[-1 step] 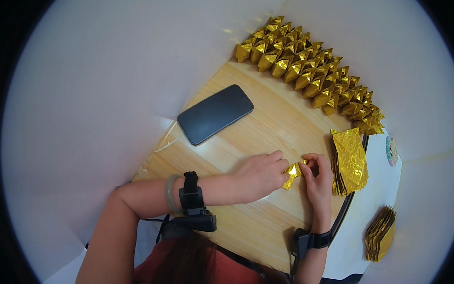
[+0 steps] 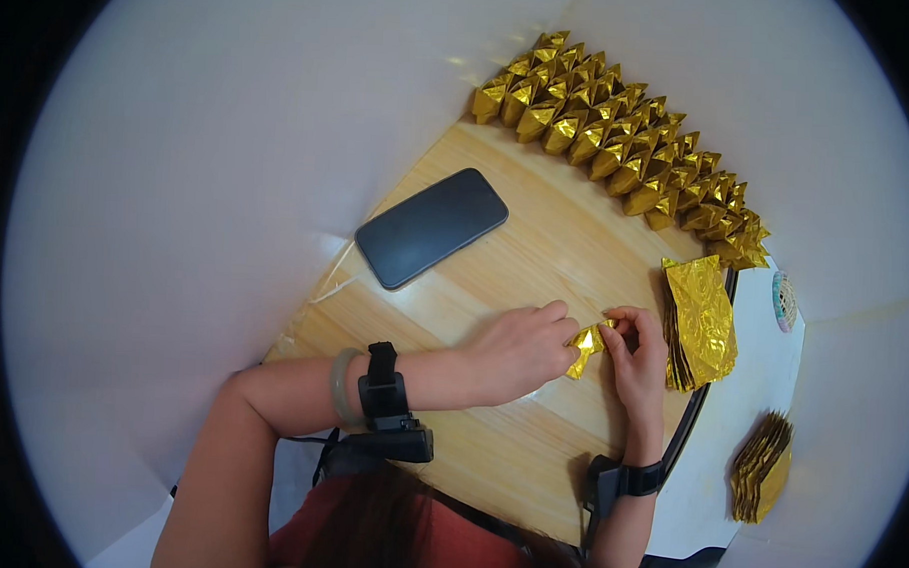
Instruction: Fold gold paper into decorative star shapes.
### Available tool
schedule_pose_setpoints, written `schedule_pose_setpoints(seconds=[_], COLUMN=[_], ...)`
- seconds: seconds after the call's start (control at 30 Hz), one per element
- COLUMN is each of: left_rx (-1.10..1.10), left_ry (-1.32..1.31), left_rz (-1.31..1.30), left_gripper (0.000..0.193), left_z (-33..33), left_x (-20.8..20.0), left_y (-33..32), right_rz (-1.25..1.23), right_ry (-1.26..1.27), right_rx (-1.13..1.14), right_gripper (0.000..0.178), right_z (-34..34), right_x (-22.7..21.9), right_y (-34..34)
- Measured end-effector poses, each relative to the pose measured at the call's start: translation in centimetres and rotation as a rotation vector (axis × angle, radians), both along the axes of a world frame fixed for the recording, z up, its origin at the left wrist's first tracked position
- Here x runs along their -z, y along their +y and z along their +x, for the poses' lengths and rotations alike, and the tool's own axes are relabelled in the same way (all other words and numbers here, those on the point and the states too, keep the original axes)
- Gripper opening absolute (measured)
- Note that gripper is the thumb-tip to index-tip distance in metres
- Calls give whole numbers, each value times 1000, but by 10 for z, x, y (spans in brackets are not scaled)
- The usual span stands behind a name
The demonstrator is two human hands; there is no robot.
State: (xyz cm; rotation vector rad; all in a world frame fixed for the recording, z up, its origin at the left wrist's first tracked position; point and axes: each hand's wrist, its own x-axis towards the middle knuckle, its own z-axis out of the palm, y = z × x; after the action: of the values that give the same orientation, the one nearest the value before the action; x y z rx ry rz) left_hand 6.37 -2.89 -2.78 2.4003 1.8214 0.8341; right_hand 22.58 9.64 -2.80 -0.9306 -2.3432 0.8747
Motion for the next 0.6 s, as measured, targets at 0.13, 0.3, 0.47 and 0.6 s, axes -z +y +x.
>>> schedule_pose_setpoints(seconds=[0.13, 0.3, 0.47, 0.6], left_rx=[87, 151, 28, 0], left_ry=[39, 112, -14, -63], left_rz=[91, 150, 32, -47], left_gripper=[12, 18, 26, 29], left_z=[3, 4, 6, 6], left_x=[0, -3, 3, 1], left_y=[-1, -2, -3, -4], right_rz=[-29, -52, 1, 51], right_ry=[26, 41, -2, -18], right_rx=[-12, -40, -63, -75], right_gripper=[16, 13, 13, 15], right_z=[0, 3, 0, 1], right_x=[0, 0, -5, -5], right_y=[0, 1, -1, -1])
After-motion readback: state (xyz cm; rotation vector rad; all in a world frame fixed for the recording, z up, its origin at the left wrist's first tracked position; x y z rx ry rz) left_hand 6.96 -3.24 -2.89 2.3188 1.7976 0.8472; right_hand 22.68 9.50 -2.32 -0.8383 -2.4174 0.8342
